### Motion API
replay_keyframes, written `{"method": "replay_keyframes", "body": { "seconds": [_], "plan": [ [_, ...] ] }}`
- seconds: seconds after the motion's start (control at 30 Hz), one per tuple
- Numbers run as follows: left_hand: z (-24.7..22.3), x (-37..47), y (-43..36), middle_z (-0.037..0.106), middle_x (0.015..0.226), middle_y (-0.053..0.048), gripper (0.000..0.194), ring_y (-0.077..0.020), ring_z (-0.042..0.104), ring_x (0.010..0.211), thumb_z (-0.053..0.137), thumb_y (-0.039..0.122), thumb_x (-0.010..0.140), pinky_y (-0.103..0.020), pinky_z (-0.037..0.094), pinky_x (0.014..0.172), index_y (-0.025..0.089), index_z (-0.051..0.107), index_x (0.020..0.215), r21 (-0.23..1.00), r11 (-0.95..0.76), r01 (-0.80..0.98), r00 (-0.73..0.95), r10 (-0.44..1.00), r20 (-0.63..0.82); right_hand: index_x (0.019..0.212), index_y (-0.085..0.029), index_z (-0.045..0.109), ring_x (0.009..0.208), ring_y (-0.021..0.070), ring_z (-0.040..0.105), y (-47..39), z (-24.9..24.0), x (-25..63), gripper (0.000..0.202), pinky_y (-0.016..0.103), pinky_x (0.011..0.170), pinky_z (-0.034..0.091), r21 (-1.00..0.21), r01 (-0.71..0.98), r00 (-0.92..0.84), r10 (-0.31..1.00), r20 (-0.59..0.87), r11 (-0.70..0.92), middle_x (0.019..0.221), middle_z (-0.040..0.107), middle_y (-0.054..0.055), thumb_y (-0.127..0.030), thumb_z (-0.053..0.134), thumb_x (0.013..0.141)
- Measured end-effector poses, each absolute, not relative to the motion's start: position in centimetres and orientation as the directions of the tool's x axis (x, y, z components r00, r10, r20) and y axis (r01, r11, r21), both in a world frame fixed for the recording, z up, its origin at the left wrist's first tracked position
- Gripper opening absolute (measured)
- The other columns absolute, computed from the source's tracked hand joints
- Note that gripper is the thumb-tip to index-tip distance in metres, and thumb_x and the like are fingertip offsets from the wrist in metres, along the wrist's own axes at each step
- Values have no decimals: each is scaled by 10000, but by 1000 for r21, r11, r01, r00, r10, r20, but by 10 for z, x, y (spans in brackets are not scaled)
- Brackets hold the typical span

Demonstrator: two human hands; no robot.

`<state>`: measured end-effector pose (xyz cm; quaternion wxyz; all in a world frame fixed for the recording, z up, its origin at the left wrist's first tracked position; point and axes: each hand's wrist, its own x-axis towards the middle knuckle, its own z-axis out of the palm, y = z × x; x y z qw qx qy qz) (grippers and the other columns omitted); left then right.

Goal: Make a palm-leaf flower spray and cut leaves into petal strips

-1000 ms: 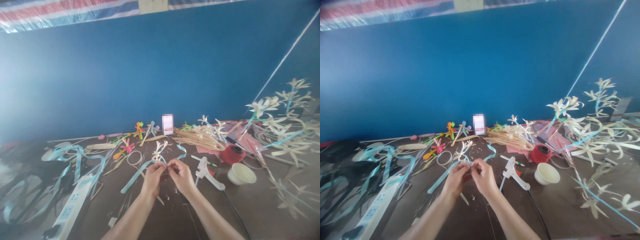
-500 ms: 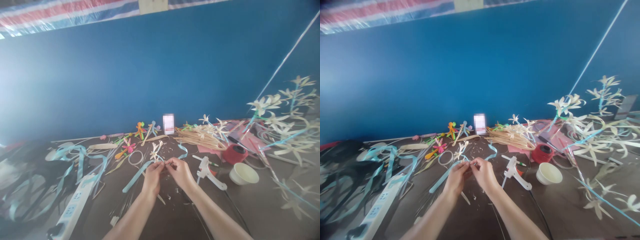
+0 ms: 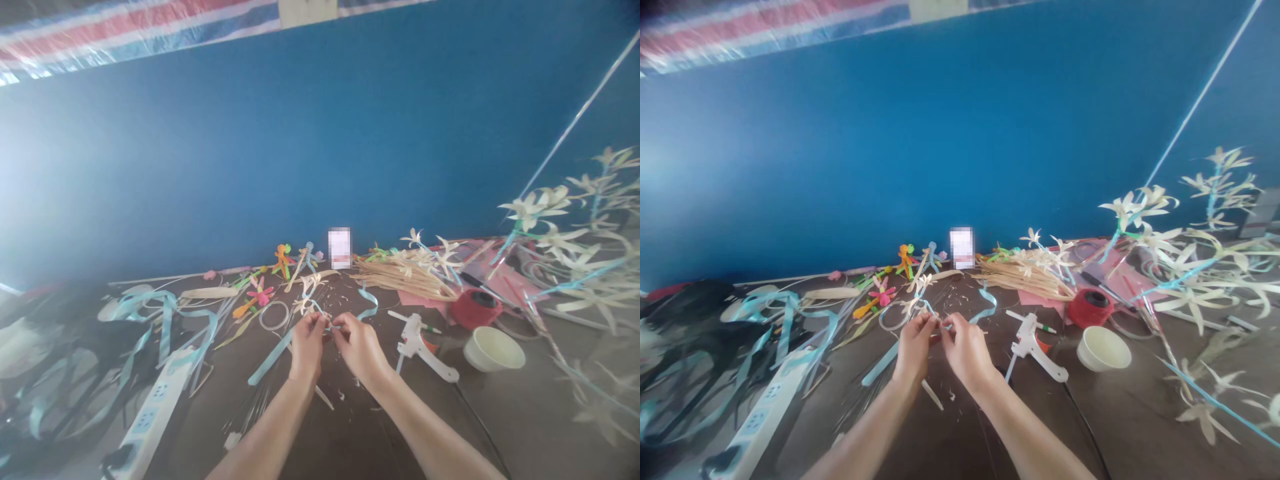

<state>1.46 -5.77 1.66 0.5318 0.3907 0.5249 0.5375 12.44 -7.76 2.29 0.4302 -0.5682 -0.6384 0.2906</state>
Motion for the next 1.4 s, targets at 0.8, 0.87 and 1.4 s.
{"method": "replay_keyframes", "body": {
  "seconds": [0.8,0.87,1.4],
  "plan": [
    [8,13,-51,634,735,-36,296,-97,545,564,683,271,577,-231,408,580,144,618,836,867,141,-478,-116,968,-222,691,-141,536,314,27,378,-61,-2,113,247,154,334,301,-710,-601,-306,927,-219,-366,465,493,-59,-374,617,675],
    [8,11,-50,628,729,-34,291,-91,536,548,684,262,577,-227,401,564,141,621,834,859,155,-487,-101,967,-232,689,-139,539,316,29,383,-61,-1,113,252,158,336,309,-710,-598,-318,923,-216,-372,467,493,-57,-375,623,667],
    [16,5,-45,616,704,-33,199,-113,557,692,685,219,593,-257,399,740,131,648,767,859,188,-476,-16,975,-222,715,-167,516,330,73,426,-66,12,111,228,180,349,320,-964,-249,-135,989,-64,-97,464,548,-37,-392,504,749]
  ]
}}
